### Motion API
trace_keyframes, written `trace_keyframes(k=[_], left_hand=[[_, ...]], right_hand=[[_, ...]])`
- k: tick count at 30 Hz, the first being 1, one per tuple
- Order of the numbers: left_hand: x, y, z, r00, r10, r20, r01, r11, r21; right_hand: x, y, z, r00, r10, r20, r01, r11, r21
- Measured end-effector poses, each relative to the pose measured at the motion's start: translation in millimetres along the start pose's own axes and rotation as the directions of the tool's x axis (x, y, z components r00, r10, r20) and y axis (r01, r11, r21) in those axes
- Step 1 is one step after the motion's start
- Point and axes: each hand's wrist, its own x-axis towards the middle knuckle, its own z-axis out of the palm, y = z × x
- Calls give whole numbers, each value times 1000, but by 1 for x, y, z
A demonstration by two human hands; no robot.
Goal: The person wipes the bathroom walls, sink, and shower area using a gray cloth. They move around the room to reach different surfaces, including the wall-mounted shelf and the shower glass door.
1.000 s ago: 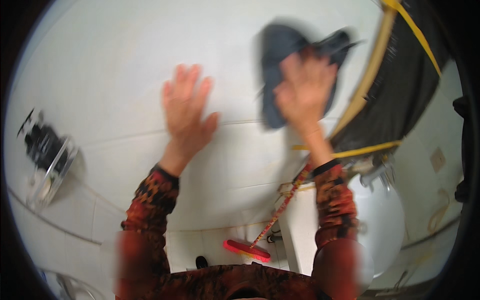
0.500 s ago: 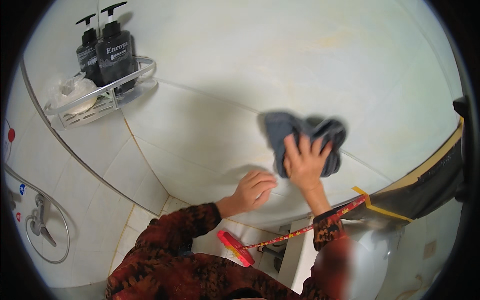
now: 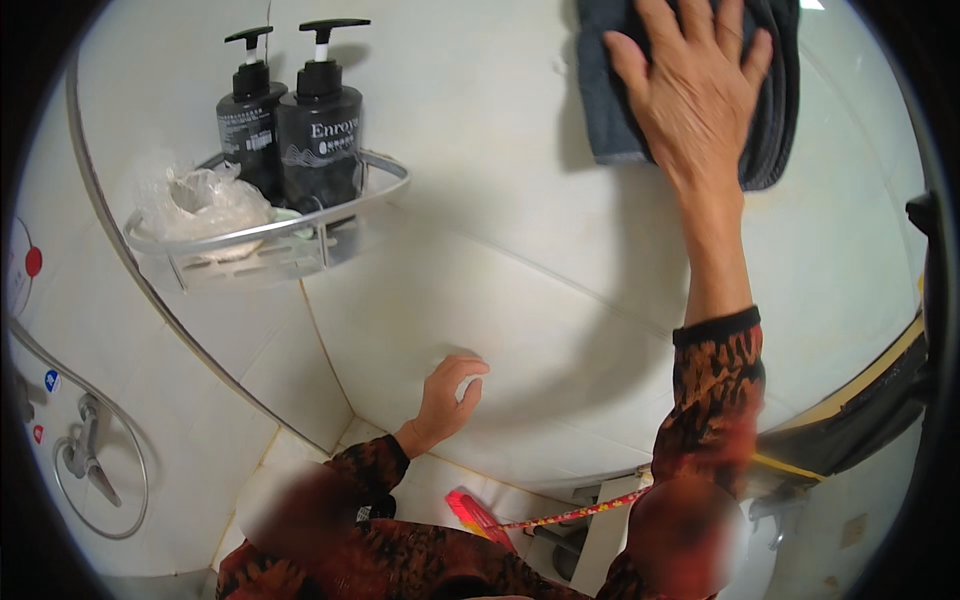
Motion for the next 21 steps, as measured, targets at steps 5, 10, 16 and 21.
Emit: trace_keyframes(k=[5, 10, 16, 21], left_hand=[[4, -12, -27, 998, -68, -9, 68, 998, 15], [13, -20, -50, 993, -91, -72, 93, 995, 22], [38, -15, -70, 987, 95, -126, -87, 994, 70], [72, -12, -79, 931, 350, -100, -317, 915, 250]], right_hand=[[-40, -66, 3, 967, -144, 210, 55, 923, 381], [-143, -129, -31, 778, -446, 443, 146, 814, 562], [-172, -98, -46, 729, -516, 450, 115, 740, 663], [-126, -9, -44, 935, -7, 355, -29, 995, 95]])
